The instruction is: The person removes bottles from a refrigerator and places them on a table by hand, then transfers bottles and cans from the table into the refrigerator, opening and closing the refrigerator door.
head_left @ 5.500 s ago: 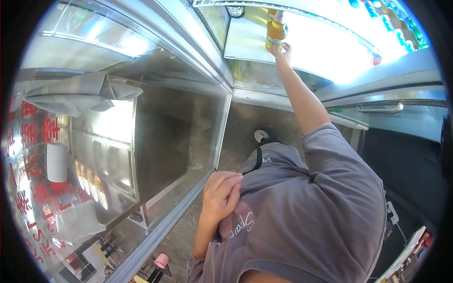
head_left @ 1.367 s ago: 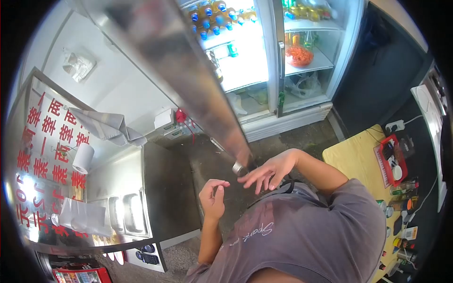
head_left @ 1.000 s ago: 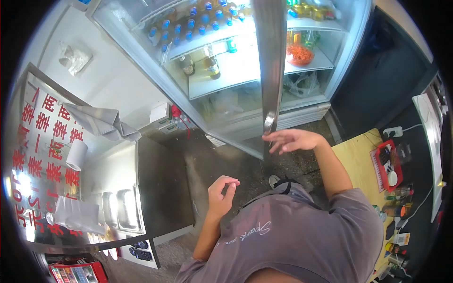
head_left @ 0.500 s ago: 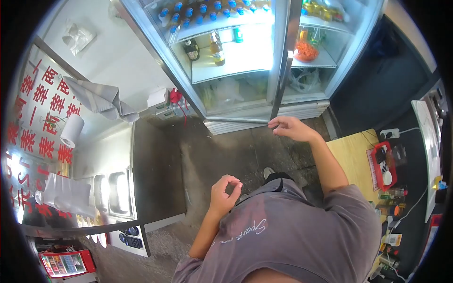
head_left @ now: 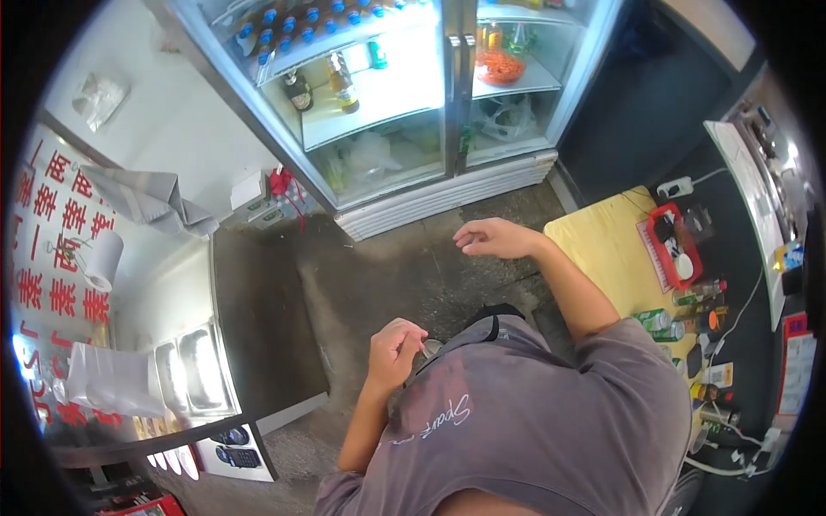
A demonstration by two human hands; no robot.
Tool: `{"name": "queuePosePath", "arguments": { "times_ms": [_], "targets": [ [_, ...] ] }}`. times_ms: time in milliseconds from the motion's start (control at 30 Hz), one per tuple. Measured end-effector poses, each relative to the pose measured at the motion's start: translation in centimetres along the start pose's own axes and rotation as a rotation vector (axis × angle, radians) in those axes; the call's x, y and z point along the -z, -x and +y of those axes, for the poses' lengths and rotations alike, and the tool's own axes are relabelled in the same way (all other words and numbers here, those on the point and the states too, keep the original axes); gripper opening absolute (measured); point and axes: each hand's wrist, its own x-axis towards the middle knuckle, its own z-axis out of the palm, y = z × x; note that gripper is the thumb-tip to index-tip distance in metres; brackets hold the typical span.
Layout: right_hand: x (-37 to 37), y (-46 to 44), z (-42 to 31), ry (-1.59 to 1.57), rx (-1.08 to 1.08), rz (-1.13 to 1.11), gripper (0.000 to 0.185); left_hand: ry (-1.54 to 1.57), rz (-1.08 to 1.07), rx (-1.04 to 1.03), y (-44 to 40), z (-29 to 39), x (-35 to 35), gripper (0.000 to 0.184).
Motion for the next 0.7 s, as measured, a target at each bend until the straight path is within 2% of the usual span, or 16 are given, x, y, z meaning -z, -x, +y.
{"name": "queuePosePath", "arguments": {
  "times_ms": [67, 167, 233, 333, 433, 567, 633, 667, 700],
  "targets": [
    [-0.6, 1.0, -0.7, -0.023, 0.048, -0.002, 0.043, -0.073, -0.03, -0.029, -0.2, 0.1, -0.8, 0.012],
    [-1.9, 2.9, -1.0, -0.051, 0.162, 0.037, 0.04, -0.013, 0.024, 0.068, -0.9, 2.3, -3.3, 0.008],
    [-3.0, 4.8, -0.6, -0.073, 0.232, 0.063, 0.037, 0.0, -0.001, -0.016, -1.1, 0.4, -4.6, 0.011],
    [-4.0, 9.2, -0.9, -0.097, 0.141, 0.052, 0.034, 0.081, -0.063, -0.06, -1.9, 1.1, -7.4, 0.014],
    [-4.6, 15.0, 1.3, -0.139, 0.153, 0.147, 0.035, 0.13, -0.148, -0.075, -2.6, 1.9, -11.0, 0.015],
    [-4.3, 24.6, 4.9, -0.13, 0.096, 0.426, 0.029, 0.135, -0.292, -0.036, -1.8, 3.4, -16.7, 0.013],
    [-4.5, 29.6, 7.4, -0.112, 0.057, 0.655, 0.024, 0.14, -0.397, -0.01, -1.2, 4.0, -20.0, 0.012],
    [-4.3, 32.4, 7.6, -0.083, -0.031, 0.775, 0.022, 0.128, -0.457, -0.001, -0.8, 4.2, -21.5, 0.012],
    [-4.5, 34.9, 8.9, 0.02, -0.049, 0.929, 0.02, 0.114, -0.513, 0.009, -0.3, 4.4, -23.0, 0.011]
  ]
}}
